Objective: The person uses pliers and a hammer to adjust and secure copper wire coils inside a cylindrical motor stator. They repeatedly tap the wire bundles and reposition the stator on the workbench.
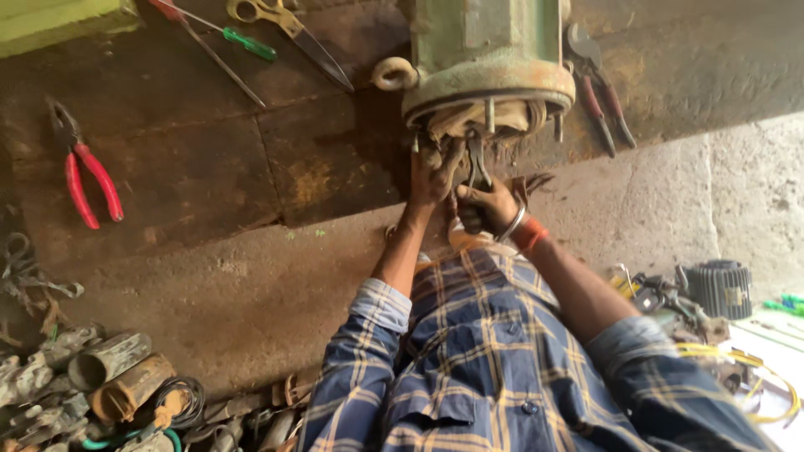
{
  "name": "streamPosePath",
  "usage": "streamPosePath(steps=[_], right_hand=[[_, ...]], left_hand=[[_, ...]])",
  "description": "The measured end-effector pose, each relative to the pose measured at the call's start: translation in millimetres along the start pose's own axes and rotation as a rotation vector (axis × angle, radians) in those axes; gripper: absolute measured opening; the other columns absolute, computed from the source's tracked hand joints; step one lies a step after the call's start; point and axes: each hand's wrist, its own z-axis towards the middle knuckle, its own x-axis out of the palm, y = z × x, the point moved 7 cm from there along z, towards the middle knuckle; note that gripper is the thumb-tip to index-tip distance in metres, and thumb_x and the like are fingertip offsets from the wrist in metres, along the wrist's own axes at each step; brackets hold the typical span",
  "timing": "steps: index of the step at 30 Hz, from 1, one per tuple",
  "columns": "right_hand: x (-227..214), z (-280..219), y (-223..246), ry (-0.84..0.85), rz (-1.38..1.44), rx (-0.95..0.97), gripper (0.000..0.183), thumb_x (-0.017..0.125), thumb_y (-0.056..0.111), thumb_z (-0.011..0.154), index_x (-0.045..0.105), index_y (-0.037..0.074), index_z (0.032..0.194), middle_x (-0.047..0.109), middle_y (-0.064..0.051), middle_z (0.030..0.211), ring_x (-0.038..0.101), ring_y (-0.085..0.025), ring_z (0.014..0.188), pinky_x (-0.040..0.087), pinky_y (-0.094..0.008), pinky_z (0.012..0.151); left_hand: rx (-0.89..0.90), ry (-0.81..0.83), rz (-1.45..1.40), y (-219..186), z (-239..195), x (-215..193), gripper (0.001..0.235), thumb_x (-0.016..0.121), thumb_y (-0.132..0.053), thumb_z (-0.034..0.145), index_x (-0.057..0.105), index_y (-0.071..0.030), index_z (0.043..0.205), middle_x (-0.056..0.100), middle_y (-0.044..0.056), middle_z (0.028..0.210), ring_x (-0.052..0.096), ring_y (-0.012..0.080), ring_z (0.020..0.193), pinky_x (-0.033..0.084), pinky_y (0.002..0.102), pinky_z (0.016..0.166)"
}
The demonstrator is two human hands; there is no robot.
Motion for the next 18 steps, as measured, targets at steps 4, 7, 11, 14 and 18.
streamPosePath(steps=[4, 7, 11, 14, 18], right_hand=[[-6.4, 3.5, 3.6, -0.184, -0.331, -0.193, 0.026, 0.065, 0.021, 0.099, 0.065, -0.002, 0.086, 0.064, -0.01, 0.065, 0.061, -0.019, 0.052, 0.049, -0.033, 0.047], [-19.1, -16.7, 25.5, -0.3, -0.452, -0.208, 0.013, 0.063, 0.012, 0.094, 0.067, 0.005, 0.105, 0.064, -0.004, 0.075, 0.059, -0.014, 0.063, 0.048, -0.029, 0.054], [-18.6, -50.2, 62.9, -0.243, -0.943, -0.355, 0.023, 0.059, 0.002, 0.083, 0.064, 0.0, 0.105, 0.073, -0.01, 0.085, 0.069, -0.015, 0.075, 0.057, -0.031, 0.064], [-20.6, -55.4, 74.0, -0.23, -1.078, -0.243, 0.032, 0.054, 0.0, 0.085, 0.074, 0.001, 0.11, 0.075, -0.011, 0.086, 0.07, -0.017, 0.075, 0.059, -0.033, 0.069], [-12.4, -60.1, 97.0, -0.238, -1.24, -0.248, 0.042, 0.05, -0.002, 0.083, 0.075, 0.006, 0.115, 0.077, -0.012, 0.088, 0.073, -0.022, 0.073, 0.059, -0.037, 0.069]], left_hand=[[-0.176, 0.024, -0.127, 22.8, -10.3, -4.1, 0.034, 0.067, -0.023, 0.102, 0.065, -0.001, 0.128, 0.072, 0.014, 0.122, 0.072, 0.0234, 0.108, 0.058, 0.036, 0.095], [-0.119, 0.002, 0.06, 31.0, -5.3, 1.7, 0.033, 0.071, -0.022, 0.102, 0.07, 0.0, 0.127, 0.076, 0.016, 0.124, 0.075, 0.0281, 0.113, 0.058, 0.037, 0.1], [-0.02, -0.067, 0.235, 25.3, -10.4, -0.7, 0.044, 0.077, -0.025, 0.097, 0.064, 0.001, 0.131, 0.073, 0.016, 0.123, 0.073, 0.0291, 0.11, 0.057, 0.037, 0.098], [-0.214, -0.082, 0.072, 30.6, -7.9, -2.3, 0.049, 0.078, -0.026, 0.093, 0.063, 0.001, 0.131, 0.074, 0.015, 0.118, 0.072, 0.0275, 0.103, 0.057, 0.037, 0.089], [-0.112, -0.095, 0.076, 17.5, -5.5, -2.2, 0.05, 0.079, -0.023, 0.096, 0.059, 0.003, 0.134, 0.069, 0.015, 0.128, 0.067, 0.0245, 0.115, 0.054, 0.039, 0.101]])
